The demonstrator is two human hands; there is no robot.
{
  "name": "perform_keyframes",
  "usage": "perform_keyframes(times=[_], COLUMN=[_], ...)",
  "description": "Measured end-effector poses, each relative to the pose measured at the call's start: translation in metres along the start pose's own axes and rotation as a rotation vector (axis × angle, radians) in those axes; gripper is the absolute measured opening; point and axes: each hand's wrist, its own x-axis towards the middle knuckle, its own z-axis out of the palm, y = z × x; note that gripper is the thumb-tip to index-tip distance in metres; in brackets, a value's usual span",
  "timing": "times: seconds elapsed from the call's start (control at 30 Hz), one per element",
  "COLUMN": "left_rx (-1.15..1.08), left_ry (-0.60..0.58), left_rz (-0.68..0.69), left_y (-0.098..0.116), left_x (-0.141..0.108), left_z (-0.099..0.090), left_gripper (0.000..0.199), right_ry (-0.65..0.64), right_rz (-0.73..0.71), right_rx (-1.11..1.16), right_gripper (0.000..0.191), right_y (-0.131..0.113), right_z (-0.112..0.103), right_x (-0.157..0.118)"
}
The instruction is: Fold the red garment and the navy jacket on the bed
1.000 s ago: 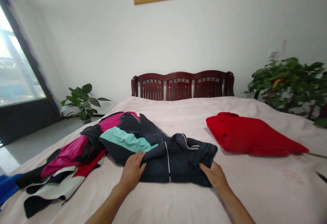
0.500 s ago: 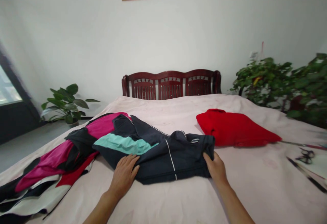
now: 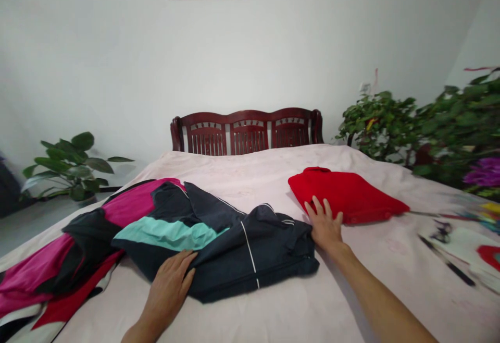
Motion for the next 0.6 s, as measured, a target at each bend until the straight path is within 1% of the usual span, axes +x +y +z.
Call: perform_keyframes(times=[0.1, 0.2, 0.27, 0.43, 0.5, 0.6], left_rx=[0.005, 0.014, 0.021, 0.013, 0.007, 0.018], left_ry=[-0.01, -0.024, -0.035, -0.031, -0.025, -0.018], left_rz=[0.013, 0.013, 0.01, 0.04, 0.054, 0.066], left_y=[-0.003, -0.005, -0.006, -0.01, -0.012, -0.015], left_x=[-0.001, -0.002, -0.002, -0.003, -0.004, -0.004], left_z=[0.001, 0.002, 0.002, 0.002, 0.003, 0.004], left_gripper=[0.037, 0.039, 0.039, 0.04, 0.04, 0.04], right_ry=[-0.078, -0.118, -0.127, -0.165, -0.155, -0.132], right_rz=[0.046, 0.008, -0.029, -0.095, -0.12, -0.121], right_rx=[0.05, 0.129, 0.134, 0.052, 0.019, -0.023], right_gripper=[0.059, 0.047, 0.046, 0.049, 0.049, 0.048], right_y=[0.001, 0.006, 0.01, 0.02, 0.024, 0.028], right_z=[0.009, 0.01, 0.008, 0.0, -0.001, 0.0], right_x=[0.004, 0.004, 0.005, 0.011, 0.012, 0.014])
